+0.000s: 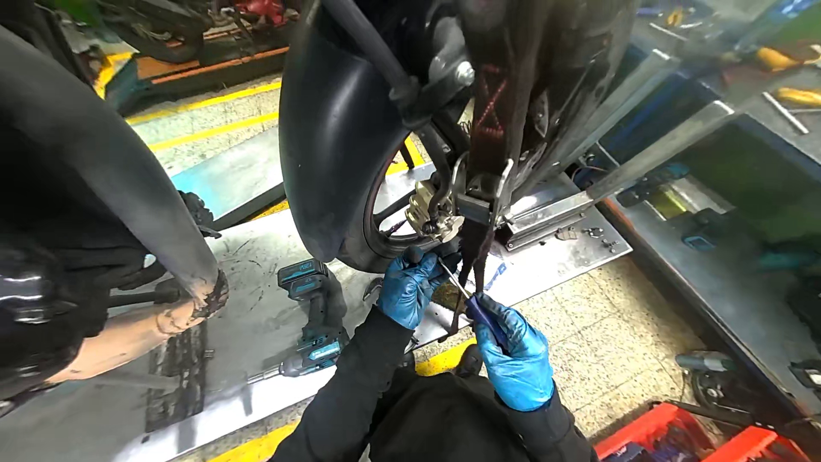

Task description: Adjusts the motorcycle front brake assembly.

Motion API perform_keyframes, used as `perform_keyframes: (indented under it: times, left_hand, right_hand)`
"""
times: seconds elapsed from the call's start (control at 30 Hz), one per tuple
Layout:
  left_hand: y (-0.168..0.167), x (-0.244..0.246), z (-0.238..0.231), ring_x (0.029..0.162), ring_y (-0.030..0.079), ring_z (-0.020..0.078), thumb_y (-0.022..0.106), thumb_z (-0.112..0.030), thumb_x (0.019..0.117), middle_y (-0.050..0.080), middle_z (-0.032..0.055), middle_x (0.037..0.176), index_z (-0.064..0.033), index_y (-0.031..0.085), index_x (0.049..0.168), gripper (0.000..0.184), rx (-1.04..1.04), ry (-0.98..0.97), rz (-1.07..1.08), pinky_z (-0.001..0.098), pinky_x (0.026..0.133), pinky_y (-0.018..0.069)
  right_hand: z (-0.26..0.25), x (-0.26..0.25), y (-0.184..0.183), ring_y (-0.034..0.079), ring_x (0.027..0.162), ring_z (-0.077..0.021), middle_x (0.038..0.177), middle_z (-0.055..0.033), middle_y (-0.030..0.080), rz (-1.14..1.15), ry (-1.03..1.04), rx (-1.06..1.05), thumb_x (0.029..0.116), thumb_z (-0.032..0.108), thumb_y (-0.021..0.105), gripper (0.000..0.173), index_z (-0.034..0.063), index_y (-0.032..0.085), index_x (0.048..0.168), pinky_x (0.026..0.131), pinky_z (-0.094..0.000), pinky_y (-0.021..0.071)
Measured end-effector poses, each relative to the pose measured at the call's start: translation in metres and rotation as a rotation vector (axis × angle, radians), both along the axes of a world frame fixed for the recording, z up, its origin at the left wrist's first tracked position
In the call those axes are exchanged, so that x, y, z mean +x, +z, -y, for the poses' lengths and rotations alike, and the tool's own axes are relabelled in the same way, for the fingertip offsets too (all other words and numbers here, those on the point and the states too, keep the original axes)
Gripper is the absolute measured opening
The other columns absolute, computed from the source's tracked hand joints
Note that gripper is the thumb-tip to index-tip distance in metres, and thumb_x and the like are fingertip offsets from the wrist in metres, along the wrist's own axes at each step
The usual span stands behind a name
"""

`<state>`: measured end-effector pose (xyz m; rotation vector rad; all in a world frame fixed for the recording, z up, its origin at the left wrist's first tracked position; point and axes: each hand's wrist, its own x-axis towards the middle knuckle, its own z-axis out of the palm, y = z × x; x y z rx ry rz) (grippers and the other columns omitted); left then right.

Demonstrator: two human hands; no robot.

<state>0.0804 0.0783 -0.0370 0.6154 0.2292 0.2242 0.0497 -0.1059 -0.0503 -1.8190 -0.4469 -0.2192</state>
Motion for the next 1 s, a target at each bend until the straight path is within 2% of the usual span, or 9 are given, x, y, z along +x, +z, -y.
perform_keyframes:
  times: [0.07,0.17,0.23,0.3,0.4,0.53,0.7,0.9,1.0]
  left_hand:
    - [0.003,0.002,0.0,0.084,0.073,0.0228,0.053,0.007,0.0983,0.071,0.0103,0.094,-0.0079,0.059,0.098,0.017,0.09,0.034,-0.013,0.0399,0.08,0.0635]
    - [0.001,0.002,-0.004,0.089,0.075,0.0248,0.052,0.006,0.0994,0.074,0.0117,0.099,-0.0081,0.059,0.102,0.016,0.166,0.001,0.052,0.0419,0.084,0.0635]
    - [-0.007,-0.005,-0.009,0.085,0.071,0.0177,0.06,0.001,0.0953,0.07,0.0032,0.091,-0.0141,0.061,0.098,0.015,0.254,-0.138,0.105,0.0402,0.085,0.0619]
    - [-0.008,-0.014,-0.011,0.079,0.068,0.0111,0.065,-0.002,0.0921,0.068,-0.0014,0.084,-0.0162,0.062,0.092,0.014,0.342,-0.268,0.062,0.0333,0.078,0.0605]
    - [-0.008,-0.024,-0.015,0.079,0.066,0.0103,0.062,0.002,0.093,0.068,-0.0003,0.085,-0.0141,0.061,0.089,0.017,0.4,-0.349,0.043,0.0309,0.076,0.0578]
    - [-0.003,-0.031,-0.019,0.077,0.068,0.0083,0.06,0.002,0.0945,0.071,0.0004,0.085,-0.0127,0.062,0.089,0.015,0.422,-0.386,0.053,0.0275,0.073,0.0586]
    - [-0.003,-0.035,-0.018,0.083,0.066,0.0123,0.055,0.003,0.0969,0.067,0.0025,0.089,-0.0108,0.059,0.093,0.015,0.278,-0.377,0.017,0.0326,0.081,0.0582]
    - [-0.004,-0.031,-0.023,0.103,0.071,0.0291,0.039,-0.005,0.1025,0.071,0.0171,0.116,-0.0041,0.066,0.124,0.034,-0.057,-0.422,-0.061,0.0469,0.09,0.0597]
    - [-0.01,-0.02,-0.023,0.099,0.071,0.0276,0.041,-0.009,0.1045,0.072,0.0158,0.11,-0.0033,0.067,0.117,0.029,-0.083,-0.407,-0.092,0.0471,0.087,0.0601]
  right_hand:
    - [0.002,-0.001,0.004,0.072,0.081,-0.0077,0.101,-0.0057,0.076,-0.026,0.016,0.031,0.0905,0.005,0.063,0.034,-0.002,0.068,0.123,0.072,-0.0244,0.0637]
    - [0.005,-0.003,0.012,0.066,0.073,-0.0035,0.095,-0.0029,0.073,-0.05,0.054,0.026,0.0931,0.011,0.059,0.035,-0.0013,0.065,0.125,0.065,-0.0206,0.0589]
    - [-0.001,0.0,0.014,0.061,0.064,-0.0006,0.084,0.001,0.07,0.038,0.047,0.042,0.0899,0.014,0.069,0.027,0.0033,0.068,0.114,0.057,-0.018,0.0548]
    - [-0.006,0.008,0.014,0.065,0.076,-0.0026,0.09,0.0014,0.068,0.217,0.057,0.02,0.0911,0.019,0.076,0.017,0.01,0.065,0.101,0.066,-0.0191,0.0583]
    - [-0.014,0.027,0.012,0.074,0.101,-0.0186,0.113,-0.0103,0.073,0.465,0.084,-0.146,0.0967,0.028,0.071,0.022,0.0101,0.058,0.092,0.081,-0.0327,0.0641]
    - [-0.025,0.036,0.007,0.075,0.089,-0.0216,0.107,-0.0122,0.076,0.519,0.113,-0.262,0.0935,0.015,0.068,0.011,0.0067,0.064,0.088,0.074,-0.0355,0.0636]
    - [-0.029,0.039,0.008,0.075,0.089,-0.0168,0.105,-0.0089,0.077,0.46,0.116,-0.177,0.0894,0.012,0.071,0.008,0.0076,0.066,0.085,0.074,-0.0328,0.0635]
    - [-0.043,0.047,0.006,0.075,0.09,-0.0152,0.105,-0.0071,0.078,0.362,-0.013,-0.009,0.0887,0.013,0.072,0.006,0.0097,0.068,0.085,0.076,-0.0325,0.0637]
    - [-0.057,0.064,-0.006,0.076,0.089,-0.0207,0.103,-0.011,0.078,0.559,-0.11,-0.053,0.0907,0.015,0.073,0.014,0.0089,0.064,0.083,0.074,-0.0359,0.063]
